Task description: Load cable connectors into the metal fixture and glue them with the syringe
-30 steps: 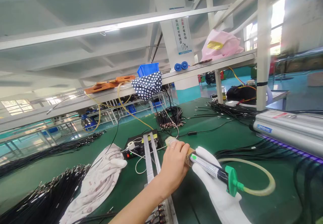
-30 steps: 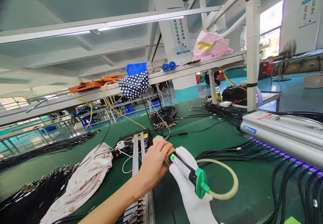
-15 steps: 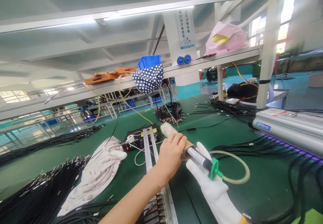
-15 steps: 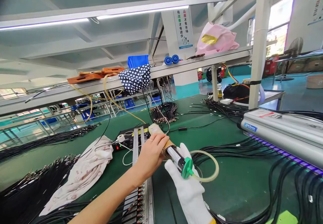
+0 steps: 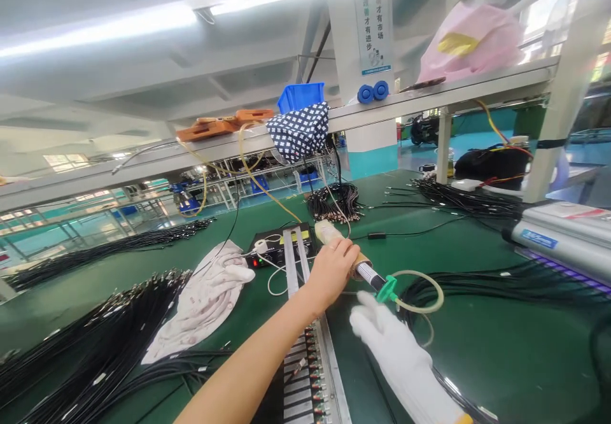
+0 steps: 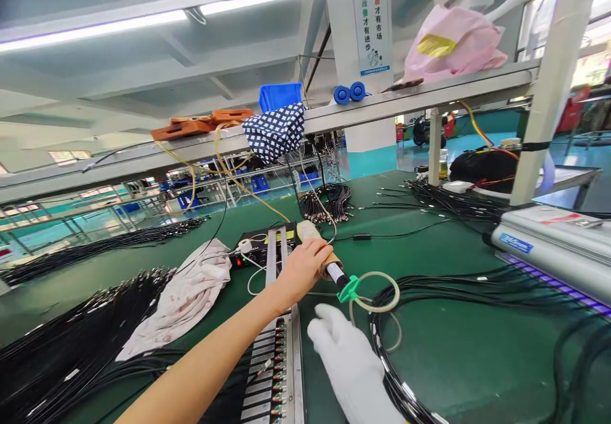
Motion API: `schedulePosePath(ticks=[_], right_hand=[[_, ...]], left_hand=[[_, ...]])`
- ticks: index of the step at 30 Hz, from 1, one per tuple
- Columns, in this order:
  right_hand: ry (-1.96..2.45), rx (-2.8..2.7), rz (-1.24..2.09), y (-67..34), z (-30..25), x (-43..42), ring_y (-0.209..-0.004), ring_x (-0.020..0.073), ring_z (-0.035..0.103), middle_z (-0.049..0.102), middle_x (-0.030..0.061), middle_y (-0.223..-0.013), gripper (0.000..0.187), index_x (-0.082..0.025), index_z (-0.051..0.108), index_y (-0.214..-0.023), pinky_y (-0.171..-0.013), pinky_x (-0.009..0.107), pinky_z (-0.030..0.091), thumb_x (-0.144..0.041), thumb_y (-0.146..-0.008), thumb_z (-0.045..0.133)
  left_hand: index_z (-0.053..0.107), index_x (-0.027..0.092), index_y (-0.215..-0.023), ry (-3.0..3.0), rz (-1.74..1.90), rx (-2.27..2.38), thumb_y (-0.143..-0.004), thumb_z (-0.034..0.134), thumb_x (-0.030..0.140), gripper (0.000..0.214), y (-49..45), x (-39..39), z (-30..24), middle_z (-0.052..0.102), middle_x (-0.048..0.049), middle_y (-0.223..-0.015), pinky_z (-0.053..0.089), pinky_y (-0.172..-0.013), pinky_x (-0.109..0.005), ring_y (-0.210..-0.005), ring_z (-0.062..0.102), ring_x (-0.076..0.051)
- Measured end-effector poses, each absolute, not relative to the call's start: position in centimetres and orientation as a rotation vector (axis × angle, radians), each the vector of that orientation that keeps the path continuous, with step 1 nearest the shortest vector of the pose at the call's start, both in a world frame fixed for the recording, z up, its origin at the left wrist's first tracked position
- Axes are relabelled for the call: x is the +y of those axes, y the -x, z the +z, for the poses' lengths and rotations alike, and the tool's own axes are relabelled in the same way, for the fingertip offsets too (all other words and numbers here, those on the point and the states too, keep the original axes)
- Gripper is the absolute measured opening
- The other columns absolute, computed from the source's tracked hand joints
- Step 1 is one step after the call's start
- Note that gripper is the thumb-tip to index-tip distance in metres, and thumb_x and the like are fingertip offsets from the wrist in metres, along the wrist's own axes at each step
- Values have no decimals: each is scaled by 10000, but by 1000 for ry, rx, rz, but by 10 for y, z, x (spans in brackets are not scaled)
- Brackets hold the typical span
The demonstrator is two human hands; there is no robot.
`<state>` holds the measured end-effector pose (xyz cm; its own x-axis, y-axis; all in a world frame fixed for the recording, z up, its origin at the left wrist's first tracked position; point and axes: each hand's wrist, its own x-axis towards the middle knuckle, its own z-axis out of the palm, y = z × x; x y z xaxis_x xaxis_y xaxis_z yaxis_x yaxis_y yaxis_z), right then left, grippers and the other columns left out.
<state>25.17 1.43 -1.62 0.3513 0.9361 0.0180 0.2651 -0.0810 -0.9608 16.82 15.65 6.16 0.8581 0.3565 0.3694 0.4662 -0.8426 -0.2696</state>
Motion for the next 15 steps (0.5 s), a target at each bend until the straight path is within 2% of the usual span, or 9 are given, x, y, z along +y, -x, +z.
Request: schedulePosePath(ticks=[4,8,10,12,15], right_hand=[[1642,-1446,870,-239,-10,-2,-1058,260,668,733,17,-1109,451,-312,713,-1209,-909,371,509,-522,-915,444],[1731,-1558,772,-251,-12,-8,-1110,255,644,709,-23,-1197,458,-349,703,-1211,-994,384,451,-534,-923,398],[1797,-1554,796,-260,-12,-8,-1136,269,634,698,-21,-1228,524,-356,686,-1245,-1019,400,437,-594,-902,369],[1859,-1542,850,-265,-9,-9,-1159,272,625,688,-36,-1246,585,-375,670,-1257,-1041,413,423,-646,-864,332],[1919,-1521,898,-268,-1,-10,-1169,265,621,691,-53,-1228,643,-394,660,-1253,-1058,422,417,-684,-809,296]], left_hand=[[598,157,-1175,2698,-307,-622,-994,497,141,207,-171,184,52,620,-115,-1203,495,-949,-385,-1158,556,-260],[502,157,-1368,2774,-234,-671,-917,507,-3,479,-169,185,51,554,-126,-1359,458,-1039,-347,-1272,512,-235],[472,136,-1405,2814,-214,-713,-907,483,-28,525,-163,175,58,524,-142,-1402,446,-1061,-349,-1296,497,-237],[541,116,-1321,2849,-197,-764,-930,461,-3,416,-150,159,70,562,-146,-1339,447,-1060,-359,-1255,522,-242],[637,123,-1101,2880,-215,-877,-980,450,80,227,-120,124,92,635,-116,-1138,466,-1008,-345,-1116,577,-231]])
